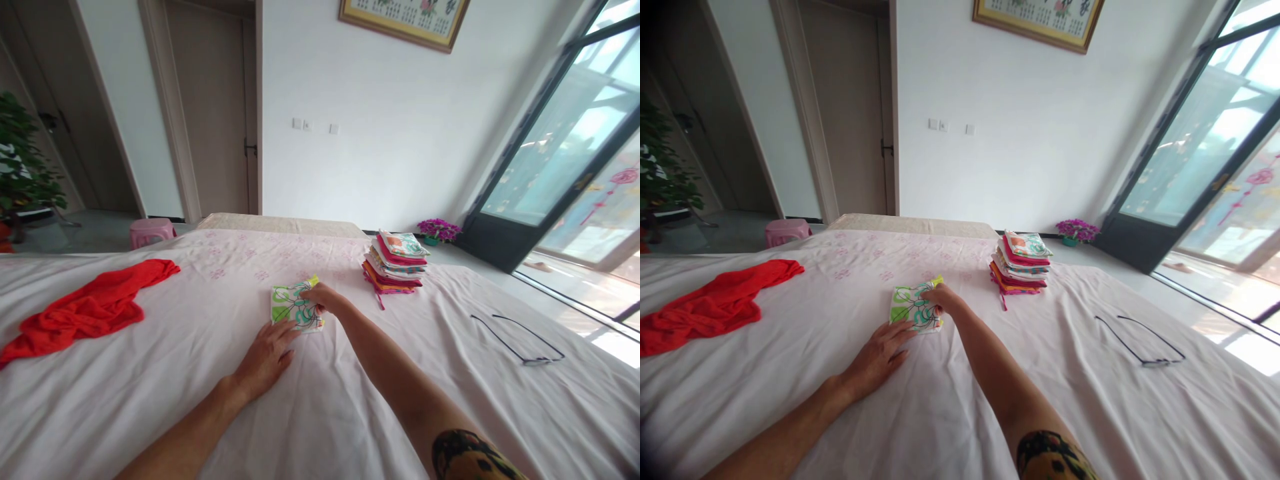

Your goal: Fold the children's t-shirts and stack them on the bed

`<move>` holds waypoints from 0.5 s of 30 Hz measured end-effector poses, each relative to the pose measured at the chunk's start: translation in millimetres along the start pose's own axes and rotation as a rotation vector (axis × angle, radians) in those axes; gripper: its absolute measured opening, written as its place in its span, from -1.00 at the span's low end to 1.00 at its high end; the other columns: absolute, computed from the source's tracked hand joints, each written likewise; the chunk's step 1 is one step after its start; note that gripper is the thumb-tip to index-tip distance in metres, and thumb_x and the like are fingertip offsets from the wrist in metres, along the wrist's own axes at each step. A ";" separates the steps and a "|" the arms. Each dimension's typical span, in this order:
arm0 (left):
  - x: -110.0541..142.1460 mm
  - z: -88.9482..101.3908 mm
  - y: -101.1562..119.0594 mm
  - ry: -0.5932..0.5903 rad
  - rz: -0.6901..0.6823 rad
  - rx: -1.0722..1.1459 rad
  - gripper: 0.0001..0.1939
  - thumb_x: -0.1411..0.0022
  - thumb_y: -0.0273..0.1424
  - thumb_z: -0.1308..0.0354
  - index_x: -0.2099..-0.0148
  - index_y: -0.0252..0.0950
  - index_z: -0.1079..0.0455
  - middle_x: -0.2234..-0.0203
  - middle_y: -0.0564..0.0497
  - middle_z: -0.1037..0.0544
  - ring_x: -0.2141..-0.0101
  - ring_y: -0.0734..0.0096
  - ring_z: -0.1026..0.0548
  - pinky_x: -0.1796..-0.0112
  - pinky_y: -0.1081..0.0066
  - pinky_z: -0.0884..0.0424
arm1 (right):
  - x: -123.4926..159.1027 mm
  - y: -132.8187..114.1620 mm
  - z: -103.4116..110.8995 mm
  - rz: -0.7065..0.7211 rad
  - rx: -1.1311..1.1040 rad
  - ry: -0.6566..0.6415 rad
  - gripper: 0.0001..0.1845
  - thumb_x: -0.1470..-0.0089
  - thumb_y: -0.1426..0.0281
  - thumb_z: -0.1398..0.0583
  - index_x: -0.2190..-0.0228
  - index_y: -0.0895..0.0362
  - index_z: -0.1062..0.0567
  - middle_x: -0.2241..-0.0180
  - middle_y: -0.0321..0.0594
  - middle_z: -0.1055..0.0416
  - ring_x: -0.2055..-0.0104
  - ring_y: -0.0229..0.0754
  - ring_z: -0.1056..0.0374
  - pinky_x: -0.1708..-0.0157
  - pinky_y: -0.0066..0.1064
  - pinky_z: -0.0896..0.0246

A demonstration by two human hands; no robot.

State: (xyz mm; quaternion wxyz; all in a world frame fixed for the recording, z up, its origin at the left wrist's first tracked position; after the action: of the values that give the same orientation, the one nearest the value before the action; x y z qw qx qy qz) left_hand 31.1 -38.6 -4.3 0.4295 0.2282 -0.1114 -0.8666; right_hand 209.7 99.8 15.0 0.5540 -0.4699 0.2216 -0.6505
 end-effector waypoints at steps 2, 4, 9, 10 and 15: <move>-0.1 -0.2 -0.6 -0.008 0.000 0.001 -0.53 -0.25 -0.44 -0.02 -0.20 -0.17 -0.37 -0.25 -0.03 -0.35 -0.26 0.18 -0.25 -0.28 0.03 -0.10 | 3.8 -1.9 0.6 -0.041 -0.058 -0.039 -0.84 -0.01 0.37 -0.27 0.52 0.17 -0.45 0.67 -0.30 -0.36 0.67 -0.29 -0.25 0.66 -0.47 -0.21; -0.1 0.4 -0.7 -0.012 0.005 0.006 -0.54 -0.26 -0.42 -0.02 -0.20 -0.16 -0.37 -0.25 -0.03 -0.35 -0.27 0.18 -0.24 -0.28 0.02 -0.10 | 6.3 -2.8 1.0 -0.077 -0.112 -0.088 -0.87 0.00 0.39 -0.29 0.49 0.18 -0.46 0.62 -0.28 -0.42 0.64 -0.29 -0.30 0.62 -0.46 -0.27; 0.2 2.3 0.5 -0.003 0.003 0.015 -0.54 -0.27 -0.40 -0.02 -0.20 -0.13 -0.38 -0.25 -0.03 -0.36 -0.27 0.19 -0.24 -0.28 0.04 -0.11 | 8.2 -1.1 2.6 -0.098 -0.204 -0.165 -0.83 0.06 0.41 -0.36 0.48 0.20 -0.48 0.59 -0.24 -0.46 0.63 -0.30 -0.32 0.62 -0.50 -0.28; 0.3 2.2 0.5 -0.002 0.003 0.014 -0.54 -0.28 -0.40 -0.01 -0.20 -0.13 -0.38 -0.25 -0.03 -0.36 -0.27 0.19 -0.24 -0.28 0.04 -0.11 | 8.4 -0.5 2.6 -0.091 -0.218 -0.177 -0.82 0.07 0.41 -0.37 0.48 0.21 -0.48 0.60 -0.25 -0.46 0.63 -0.31 -0.31 0.63 -0.51 -0.26; -0.7 -2.5 -3.5 0.006 0.003 0.007 -0.56 -0.30 -0.35 -0.02 -0.20 -0.10 -0.39 -0.24 -0.02 -0.37 -0.24 0.17 -0.29 -0.27 0.02 -0.15 | 8.5 2.0 0.6 0.021 -0.291 -0.171 -0.76 0.17 0.42 -0.43 0.53 0.20 -0.47 0.67 -0.30 -0.41 0.64 -0.30 -0.29 0.64 -0.52 -0.23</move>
State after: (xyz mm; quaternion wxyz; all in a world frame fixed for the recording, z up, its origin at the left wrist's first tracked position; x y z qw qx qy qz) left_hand 30.3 -36.0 -7.6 0.4305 0.2321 -0.1136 -0.8648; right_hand 211.7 91.5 16.9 0.5035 -0.5967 0.2704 -0.5633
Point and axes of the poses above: each hand's wrist, its own x-axis away from the middle knuckle, its own z-axis out of the back of the hand, y = z × x, the point moved 3 cm from there along -x, towards the middle knuckle
